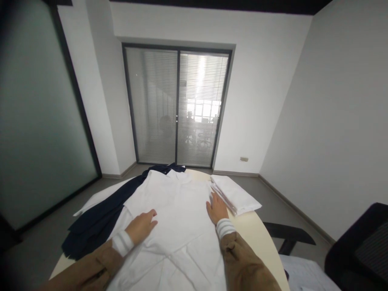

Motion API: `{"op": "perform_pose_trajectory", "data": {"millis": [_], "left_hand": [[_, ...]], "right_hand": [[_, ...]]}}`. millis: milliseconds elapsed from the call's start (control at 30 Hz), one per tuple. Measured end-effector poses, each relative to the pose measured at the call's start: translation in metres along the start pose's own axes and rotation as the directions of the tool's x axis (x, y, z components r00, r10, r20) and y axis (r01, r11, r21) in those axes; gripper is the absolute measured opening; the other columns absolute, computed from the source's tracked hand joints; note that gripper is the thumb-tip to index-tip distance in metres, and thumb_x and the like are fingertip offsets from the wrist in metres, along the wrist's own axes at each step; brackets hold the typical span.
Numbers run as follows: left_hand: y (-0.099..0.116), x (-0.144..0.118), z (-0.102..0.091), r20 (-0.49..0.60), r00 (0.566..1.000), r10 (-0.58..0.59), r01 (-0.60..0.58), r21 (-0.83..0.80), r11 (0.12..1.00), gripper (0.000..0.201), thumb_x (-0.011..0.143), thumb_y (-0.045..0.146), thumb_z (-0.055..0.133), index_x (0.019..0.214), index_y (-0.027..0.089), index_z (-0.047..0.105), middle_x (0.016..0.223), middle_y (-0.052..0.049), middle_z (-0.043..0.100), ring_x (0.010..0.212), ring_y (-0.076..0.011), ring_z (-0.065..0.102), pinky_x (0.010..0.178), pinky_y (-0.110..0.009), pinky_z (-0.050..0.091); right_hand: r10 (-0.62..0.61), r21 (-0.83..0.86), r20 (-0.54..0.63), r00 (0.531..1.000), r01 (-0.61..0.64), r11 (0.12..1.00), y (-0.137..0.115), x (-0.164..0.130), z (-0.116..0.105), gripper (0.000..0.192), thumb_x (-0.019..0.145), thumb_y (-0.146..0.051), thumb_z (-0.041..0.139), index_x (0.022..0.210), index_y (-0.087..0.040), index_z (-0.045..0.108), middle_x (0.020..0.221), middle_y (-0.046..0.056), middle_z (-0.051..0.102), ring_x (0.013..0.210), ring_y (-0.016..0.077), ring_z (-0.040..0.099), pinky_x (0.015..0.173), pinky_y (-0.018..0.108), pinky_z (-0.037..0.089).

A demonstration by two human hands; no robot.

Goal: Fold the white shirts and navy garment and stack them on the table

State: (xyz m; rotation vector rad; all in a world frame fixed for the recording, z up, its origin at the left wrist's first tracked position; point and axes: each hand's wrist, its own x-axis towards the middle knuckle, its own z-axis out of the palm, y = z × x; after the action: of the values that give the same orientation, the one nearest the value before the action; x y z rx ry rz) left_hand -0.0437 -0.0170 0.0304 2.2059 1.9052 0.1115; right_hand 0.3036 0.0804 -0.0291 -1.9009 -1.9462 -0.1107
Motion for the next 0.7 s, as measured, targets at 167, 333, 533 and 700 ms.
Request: {"op": "perform_pose_trajectory", "data": {"millis": [167, 333, 533, 700], "left_hand": [[-0.018, -0.007, -0.006, 0.031, 0.999, -0.036, 0.037, -0.026, 0.999, 0.031, 0.092, 0.037, 0.05, 0.117, 0.02, 0.056, 0.11, -0.012, 0.071, 0.105, -0.028, 0.067, 0.087, -0.035, 0.047], [-0.042, -0.02, -0.016, 0.174, 0.982, 0.078, -0.061, -0.099, 0.993, 0.048, 0.078, 0.039, 0.062, 0.119, 0.016, 0.053, 0.104, -0.013, 0.07, 0.101, -0.0298, 0.066, 0.085, -0.035, 0.046], [-0.069, -0.019, -0.024, 0.247, 0.949, 0.195, -0.129, -0.259, 0.957, 0.037, 0.075, 0.034, 0.059, 0.109, 0.02, 0.057, 0.087, -0.003, 0.065, 0.085, -0.0244, 0.063, 0.072, -0.029, 0.043], [-0.074, -0.016, -0.026, 0.285, 0.944, 0.163, -0.105, -0.208, 0.972, 0.028, 0.071, 0.035, 0.059, 0.095, 0.021, 0.057, 0.083, -0.001, 0.06, 0.081, -0.0232, 0.06, 0.067, -0.028, 0.038]], "right_hand": [[0.015, 0.046, -0.028, 0.999, -0.014, 0.999, 0.003, -0.005, -0.003, 0.061, 0.094, -0.039, 0.039, 0.146, -0.009, 0.037, 0.14, 0.018, 0.054, 0.126, 0.0268, 0.053, 0.107, 0.036, 0.037], [0.193, -0.103, 0.016, 0.981, -0.19, 0.976, 0.001, -0.004, -0.01, 0.052, 0.093, -0.036, 0.039, 0.135, -0.009, 0.052, 0.12, 0.018, 0.066, 0.113, 0.0304, 0.06, 0.099, 0.039, 0.04], [0.206, -0.064, 0.027, 0.978, -0.204, 0.977, 0.002, -0.005, -0.014, 0.047, 0.094, -0.032, 0.038, 0.135, -0.016, 0.054, 0.125, 0.013, 0.064, 0.109, 0.0256, 0.061, 0.095, 0.034, 0.041], [0.166, -0.083, 0.063, 0.984, -0.16, 0.984, 0.002, -0.007, -0.014, 0.049, 0.096, -0.037, 0.036, 0.139, -0.021, 0.052, 0.127, 0.013, 0.061, 0.113, 0.0263, 0.058, 0.097, 0.036, 0.039]]}}
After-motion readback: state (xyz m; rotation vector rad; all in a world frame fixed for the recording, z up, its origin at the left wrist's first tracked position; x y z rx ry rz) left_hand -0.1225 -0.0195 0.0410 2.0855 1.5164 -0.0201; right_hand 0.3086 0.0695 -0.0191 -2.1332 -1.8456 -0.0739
